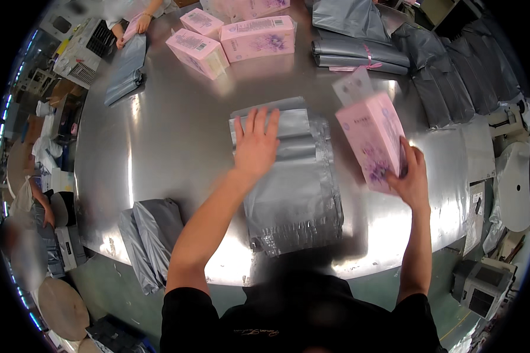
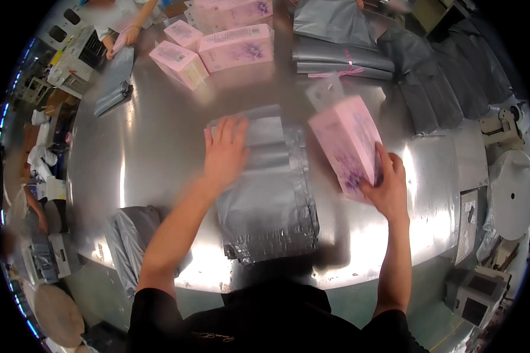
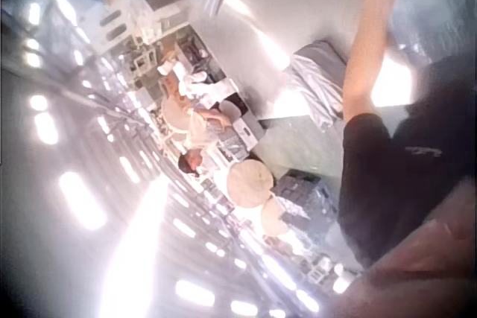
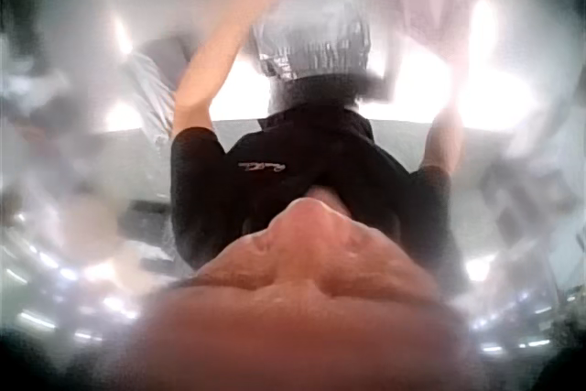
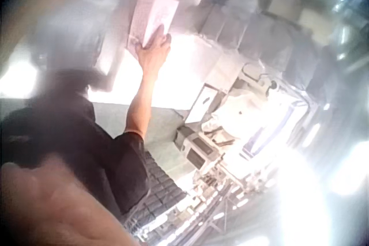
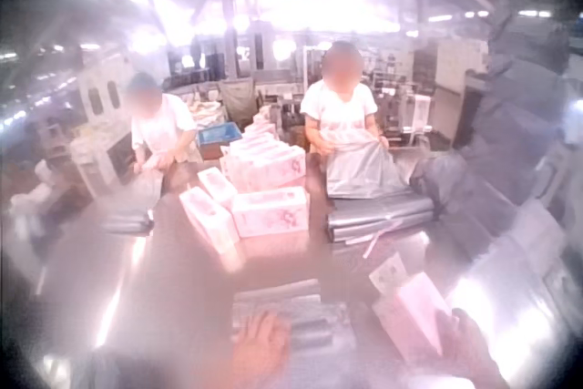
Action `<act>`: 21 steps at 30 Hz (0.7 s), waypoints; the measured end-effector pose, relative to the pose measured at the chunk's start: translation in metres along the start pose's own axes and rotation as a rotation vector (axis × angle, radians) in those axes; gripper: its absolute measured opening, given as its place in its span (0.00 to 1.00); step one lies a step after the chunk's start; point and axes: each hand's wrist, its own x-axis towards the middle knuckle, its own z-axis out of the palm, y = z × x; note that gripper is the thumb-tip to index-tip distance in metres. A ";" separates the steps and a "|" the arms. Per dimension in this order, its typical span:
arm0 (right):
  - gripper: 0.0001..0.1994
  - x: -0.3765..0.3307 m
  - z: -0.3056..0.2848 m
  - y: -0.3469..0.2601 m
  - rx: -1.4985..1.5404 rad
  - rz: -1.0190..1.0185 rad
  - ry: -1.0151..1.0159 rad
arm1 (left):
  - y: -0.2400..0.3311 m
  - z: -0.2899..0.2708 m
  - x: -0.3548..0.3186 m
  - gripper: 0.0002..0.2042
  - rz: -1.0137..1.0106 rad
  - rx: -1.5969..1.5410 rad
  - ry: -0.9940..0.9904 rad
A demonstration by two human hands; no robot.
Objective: The person places pink boxes into grey poly mailers on a stainless steel table, seals each mailer, and stacks the finished packages. The person then walks through the warehouse area.
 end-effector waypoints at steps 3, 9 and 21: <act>0.50 -0.075 0.012 0.034 -0.334 0.056 -0.022 | 0.035 -0.008 -0.096 0.32 0.108 -0.232 -0.311; 0.47 -0.118 -0.018 0.050 0.711 0.276 -0.108 | 0.047 -0.007 -0.208 0.27 -0.003 -0.247 -0.280; 0.42 -0.290 0.114 -0.062 1.420 0.252 -0.709 | 0.003 0.030 -0.196 0.08 -0.187 -0.530 -0.177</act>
